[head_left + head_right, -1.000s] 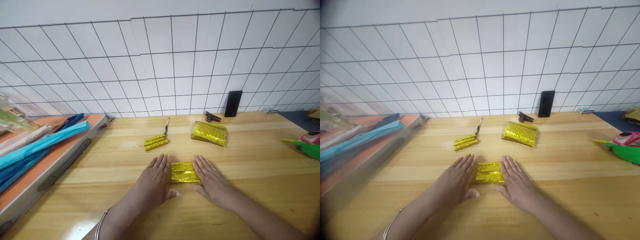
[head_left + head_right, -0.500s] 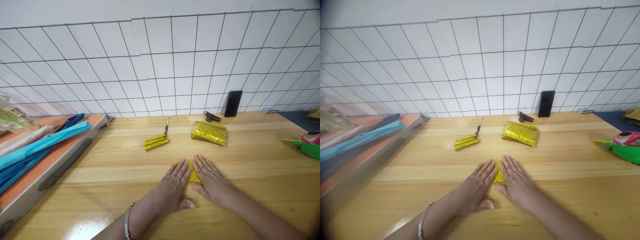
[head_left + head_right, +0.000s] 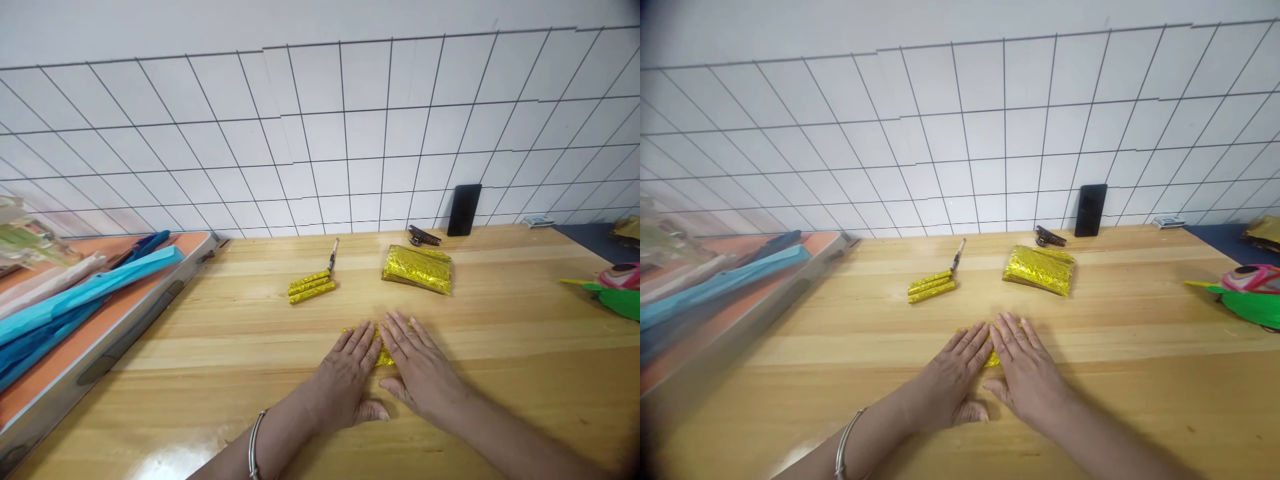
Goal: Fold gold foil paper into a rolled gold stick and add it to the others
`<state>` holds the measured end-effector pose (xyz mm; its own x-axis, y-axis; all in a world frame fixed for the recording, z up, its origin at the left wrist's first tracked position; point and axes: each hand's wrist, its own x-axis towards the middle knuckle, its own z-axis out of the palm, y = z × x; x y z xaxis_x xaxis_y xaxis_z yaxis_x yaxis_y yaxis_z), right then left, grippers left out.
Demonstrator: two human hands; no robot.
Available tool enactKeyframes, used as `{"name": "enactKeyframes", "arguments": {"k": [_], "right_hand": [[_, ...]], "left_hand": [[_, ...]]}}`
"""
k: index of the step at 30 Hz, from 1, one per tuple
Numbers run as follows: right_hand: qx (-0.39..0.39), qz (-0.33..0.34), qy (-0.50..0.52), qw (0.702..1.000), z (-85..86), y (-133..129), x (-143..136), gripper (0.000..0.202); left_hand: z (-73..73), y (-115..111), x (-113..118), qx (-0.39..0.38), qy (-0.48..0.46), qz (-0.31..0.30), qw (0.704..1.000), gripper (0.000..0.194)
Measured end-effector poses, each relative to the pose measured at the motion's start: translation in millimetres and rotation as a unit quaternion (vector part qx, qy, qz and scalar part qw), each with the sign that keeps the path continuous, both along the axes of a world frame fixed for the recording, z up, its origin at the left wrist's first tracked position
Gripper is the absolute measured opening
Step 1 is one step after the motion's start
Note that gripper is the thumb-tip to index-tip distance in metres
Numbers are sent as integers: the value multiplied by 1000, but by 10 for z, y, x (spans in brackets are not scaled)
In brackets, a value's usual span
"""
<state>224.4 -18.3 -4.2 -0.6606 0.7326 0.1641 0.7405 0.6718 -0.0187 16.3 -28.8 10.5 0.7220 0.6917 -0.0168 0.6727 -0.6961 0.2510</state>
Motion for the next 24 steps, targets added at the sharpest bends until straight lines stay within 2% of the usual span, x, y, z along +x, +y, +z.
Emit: {"name": "enactKeyframes", "arguments": {"k": [3,8,24], "right_hand": [[-24,18,-2,1000,-18,-65,-53,77],[-68,10,-7,998,-83,-99,-74,78],[-86,6,-11,996,-58,-100,-79,79]], "left_hand": [[-9,6,11,2,-5,4,1000,100],[-1,6,19,4,-4,6,1000,100],[-2,6,12,5,-1,3,1000,99]]}}
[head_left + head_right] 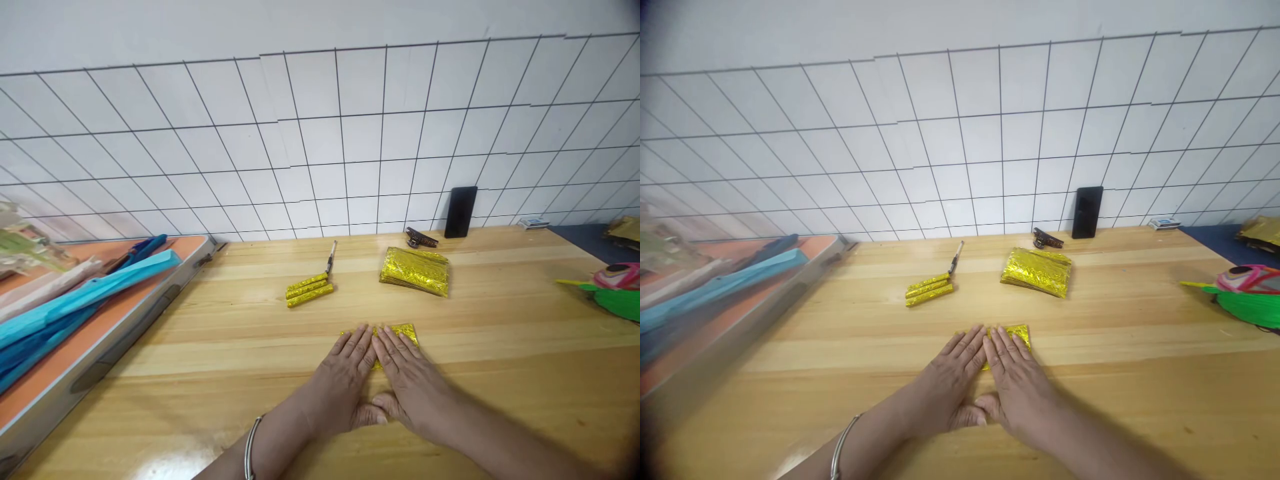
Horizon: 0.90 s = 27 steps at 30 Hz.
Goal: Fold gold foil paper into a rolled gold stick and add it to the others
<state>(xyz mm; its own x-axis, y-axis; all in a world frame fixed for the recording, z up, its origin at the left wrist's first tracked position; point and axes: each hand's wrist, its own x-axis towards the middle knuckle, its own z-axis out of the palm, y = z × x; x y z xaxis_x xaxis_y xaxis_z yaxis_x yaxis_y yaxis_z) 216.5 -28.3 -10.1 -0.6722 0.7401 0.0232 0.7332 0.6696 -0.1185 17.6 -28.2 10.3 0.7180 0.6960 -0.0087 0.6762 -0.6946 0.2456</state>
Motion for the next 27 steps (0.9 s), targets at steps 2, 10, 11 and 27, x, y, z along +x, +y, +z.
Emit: {"name": "enactKeyframes", "arguments": {"k": [2,10,11,27], "right_hand": [[-1,2,1,1000,1,4,15,79],[-3,-9,5,1000,-2,93,135,72],[-1,-9,5,1000,8,100,142,71],[-8,0,8,1000,29,115,175,69]], "left_hand": [[-6,0,-2,-2,5,-1,1000,100],[-34,5,-13,0,10,-1,1000,97],[-40,5,-14,3,8,0,1000,97],[-63,-27,-57,23,-4,12,1000,95]]}}
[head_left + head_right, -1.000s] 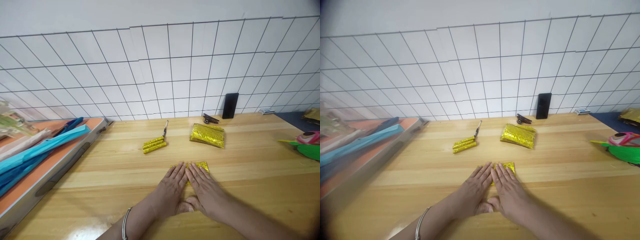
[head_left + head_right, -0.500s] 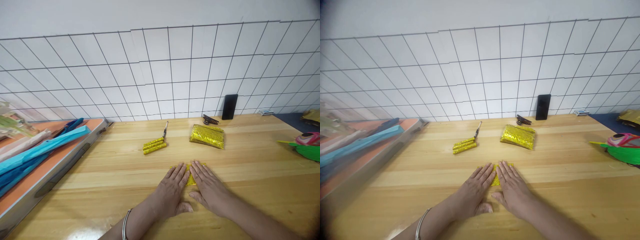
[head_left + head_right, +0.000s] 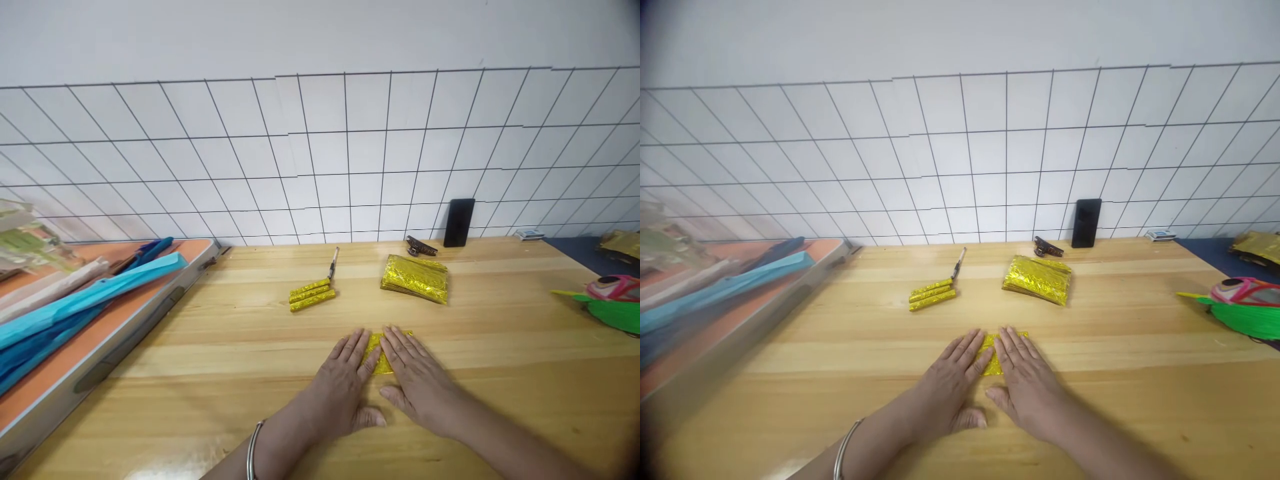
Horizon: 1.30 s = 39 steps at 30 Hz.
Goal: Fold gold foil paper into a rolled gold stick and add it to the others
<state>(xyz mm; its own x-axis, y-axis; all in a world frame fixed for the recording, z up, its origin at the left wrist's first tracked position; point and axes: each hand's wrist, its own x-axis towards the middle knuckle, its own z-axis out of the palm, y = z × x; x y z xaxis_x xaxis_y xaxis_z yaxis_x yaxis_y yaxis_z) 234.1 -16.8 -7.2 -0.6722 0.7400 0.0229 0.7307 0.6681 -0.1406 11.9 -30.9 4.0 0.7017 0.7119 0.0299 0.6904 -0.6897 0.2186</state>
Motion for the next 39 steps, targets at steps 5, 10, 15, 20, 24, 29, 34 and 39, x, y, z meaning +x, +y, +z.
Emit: {"name": "enactKeyframes", "arguments": {"k": [5,10,15,20,24,29,34,39], "right_hand": [[9,2,-4,1000,8,-11,-7,69],[3,7,-9,1000,41,-21,66,68],[10,1,-8,1000,39,-11,179,69],[15,8,-13,1000,74,-50,181,70],[17,27,-27,999,111,-174,153,76],[1,41,-37,998,97,-274,169,77],[9,50,-31,998,73,-259,203,76],[4,52,-31,998,107,-258,201,72]], "left_hand": [[-30,2,-26,15,-4,3,1000,96],[-27,-3,-56,17,-8,-6,1000,94],[-4,0,-58,18,-13,-14,1000,90],[-12,6,-58,25,-28,-22,999,82],[-13,8,-62,25,-30,-22,999,82],[-9,5,-63,29,-33,-21,999,80],[-21,12,-52,25,-39,-20,999,80],[8,39,-89,6,-42,-35,998,82]]}}
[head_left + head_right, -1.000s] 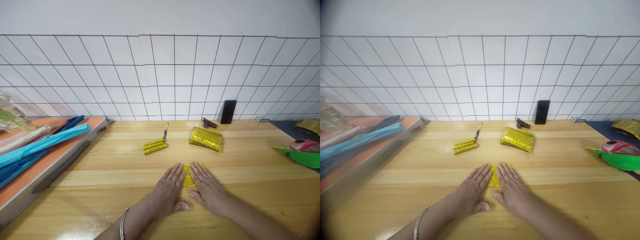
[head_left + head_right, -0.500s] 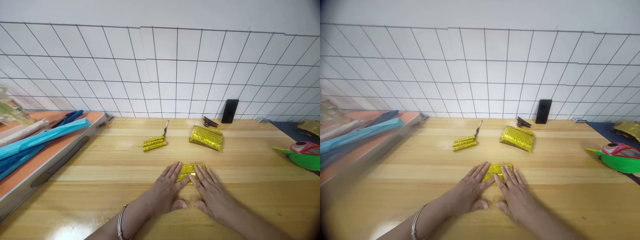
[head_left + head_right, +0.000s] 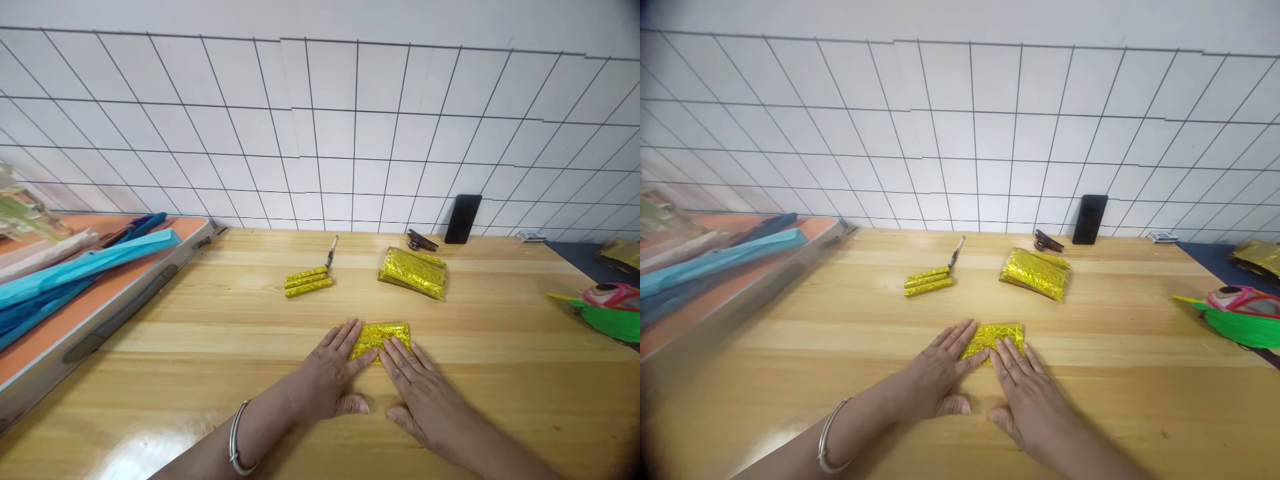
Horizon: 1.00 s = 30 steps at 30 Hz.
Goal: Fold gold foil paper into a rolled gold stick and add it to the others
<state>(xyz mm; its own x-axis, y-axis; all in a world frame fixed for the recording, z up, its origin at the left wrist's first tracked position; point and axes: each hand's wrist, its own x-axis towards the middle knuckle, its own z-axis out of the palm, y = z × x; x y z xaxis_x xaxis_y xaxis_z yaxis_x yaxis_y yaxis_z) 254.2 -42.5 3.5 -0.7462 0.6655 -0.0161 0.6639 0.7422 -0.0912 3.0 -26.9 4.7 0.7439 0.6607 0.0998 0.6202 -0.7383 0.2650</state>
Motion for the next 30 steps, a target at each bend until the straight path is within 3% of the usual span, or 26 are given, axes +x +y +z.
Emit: {"name": "enactKeyframes", "arguments": {"k": [13,23,30], "right_hand": [[-4,0,0,1000,6,1,-4,69],[20,11,28,999,-43,7,24,70],[28,13,30,999,-59,12,36,71]], "left_hand": [[186,268,-331,-135,-6,-77,988,52],[115,488,-635,-237,-97,-80,963,32],[197,490,-712,-263,-114,-61,956,27]]}}
